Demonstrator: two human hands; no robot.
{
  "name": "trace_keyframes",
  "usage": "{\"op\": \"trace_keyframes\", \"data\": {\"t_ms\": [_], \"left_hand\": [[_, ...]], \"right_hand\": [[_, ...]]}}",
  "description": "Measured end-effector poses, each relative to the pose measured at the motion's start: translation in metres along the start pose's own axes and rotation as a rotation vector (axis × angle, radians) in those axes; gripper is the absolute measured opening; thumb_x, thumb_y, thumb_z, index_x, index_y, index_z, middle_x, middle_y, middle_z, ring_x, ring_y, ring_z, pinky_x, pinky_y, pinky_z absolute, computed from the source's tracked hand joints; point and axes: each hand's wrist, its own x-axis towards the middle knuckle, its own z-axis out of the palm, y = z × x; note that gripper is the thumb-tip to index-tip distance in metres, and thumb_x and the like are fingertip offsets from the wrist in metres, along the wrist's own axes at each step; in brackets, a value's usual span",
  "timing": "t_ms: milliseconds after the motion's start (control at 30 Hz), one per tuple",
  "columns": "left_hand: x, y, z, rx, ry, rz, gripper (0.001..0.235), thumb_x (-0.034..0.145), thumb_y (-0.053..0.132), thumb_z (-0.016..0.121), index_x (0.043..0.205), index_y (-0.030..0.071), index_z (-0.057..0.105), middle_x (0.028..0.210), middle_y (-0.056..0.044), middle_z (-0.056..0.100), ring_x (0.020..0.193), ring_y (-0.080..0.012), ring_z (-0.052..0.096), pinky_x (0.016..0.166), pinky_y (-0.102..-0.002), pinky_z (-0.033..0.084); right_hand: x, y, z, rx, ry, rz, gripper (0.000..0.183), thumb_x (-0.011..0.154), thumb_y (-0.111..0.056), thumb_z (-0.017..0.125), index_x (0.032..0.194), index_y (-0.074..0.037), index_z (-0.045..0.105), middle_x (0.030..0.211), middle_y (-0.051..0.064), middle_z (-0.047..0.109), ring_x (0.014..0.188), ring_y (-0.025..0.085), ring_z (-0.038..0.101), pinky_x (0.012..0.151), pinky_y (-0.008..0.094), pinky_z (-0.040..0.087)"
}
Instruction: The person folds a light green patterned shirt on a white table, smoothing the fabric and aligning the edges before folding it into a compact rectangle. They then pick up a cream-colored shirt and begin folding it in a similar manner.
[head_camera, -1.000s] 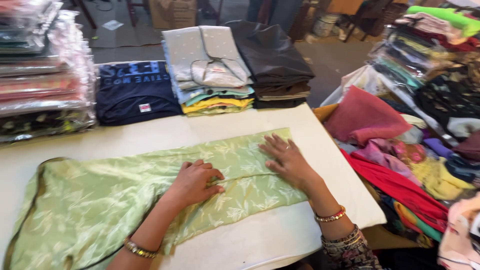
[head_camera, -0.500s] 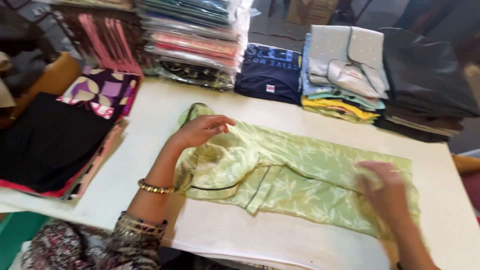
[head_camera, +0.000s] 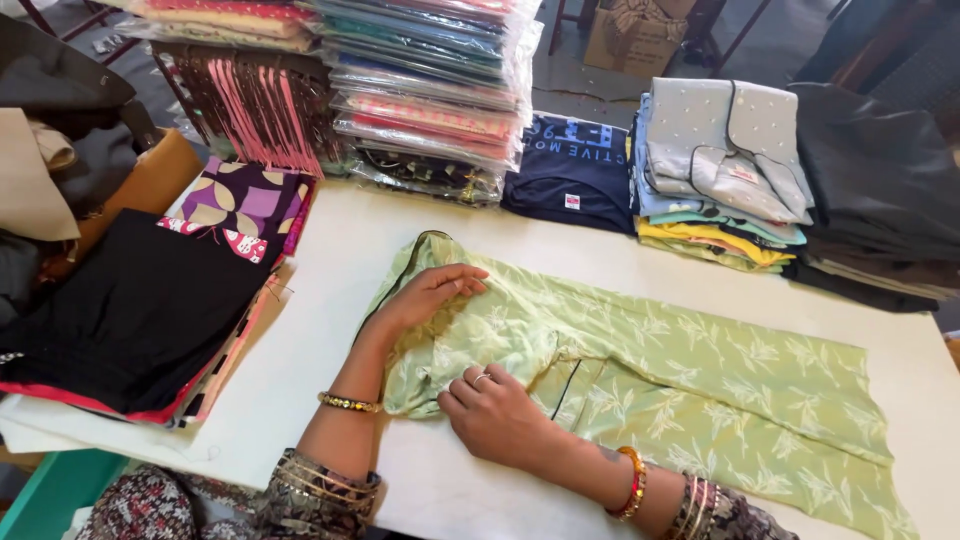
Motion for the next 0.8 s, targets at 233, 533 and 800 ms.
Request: {"op": "trace_keyframes", "data": {"t_ms": [233, 533, 800], "left_hand": [[0.004, -0.005, -0.002, -0.019, -0.019, 0.008, 0.034, 0.106, 0.015, 0.046, 0.134, 0.006, 0.064, 0.117, -0.006, 0.072, 0.116, -0.0143, 0.064, 0.104, -0.030, 0.048], [-0.002, 0.017, 0.010, 0.476, 0.282, -0.215, 0.043, 0.102, 0.047, 0.055, 0.135, 0.026, 0.071, 0.109, -0.014, 0.063, 0.102, -0.0215, 0.064, 0.101, -0.034, 0.050], [-0.001, 0.005, 0.013, 0.821, 0.312, -0.087, 0.060, 0.086, 0.040, 0.073, 0.142, 0.031, 0.055, 0.135, 0.002, 0.064, 0.133, -0.0226, 0.043, 0.107, -0.051, 0.022]], "right_hand": [[0.004, 0.027, -0.031, 0.531, 0.212, 0.247, 0.011, 0.097, -0.021, 0.069, 0.098, -0.010, 0.071, 0.089, 0.004, 0.072, 0.084, 0.024, 0.067, 0.076, 0.039, 0.053], [-0.031, 0.136, -0.007, 1.434, 0.620, 1.016, 0.019, 0.102, -0.024, 0.059, 0.108, -0.007, 0.065, 0.084, 0.001, 0.065, 0.071, 0.009, 0.060, 0.064, 0.026, 0.050], [-0.041, 0.140, -0.006, 1.000, 0.444, 1.067, 0.052, 0.085, -0.016, 0.073, 0.133, -0.011, 0.055, 0.084, 0.004, 0.074, 0.066, 0.010, 0.063, 0.057, 0.028, 0.049]]}}
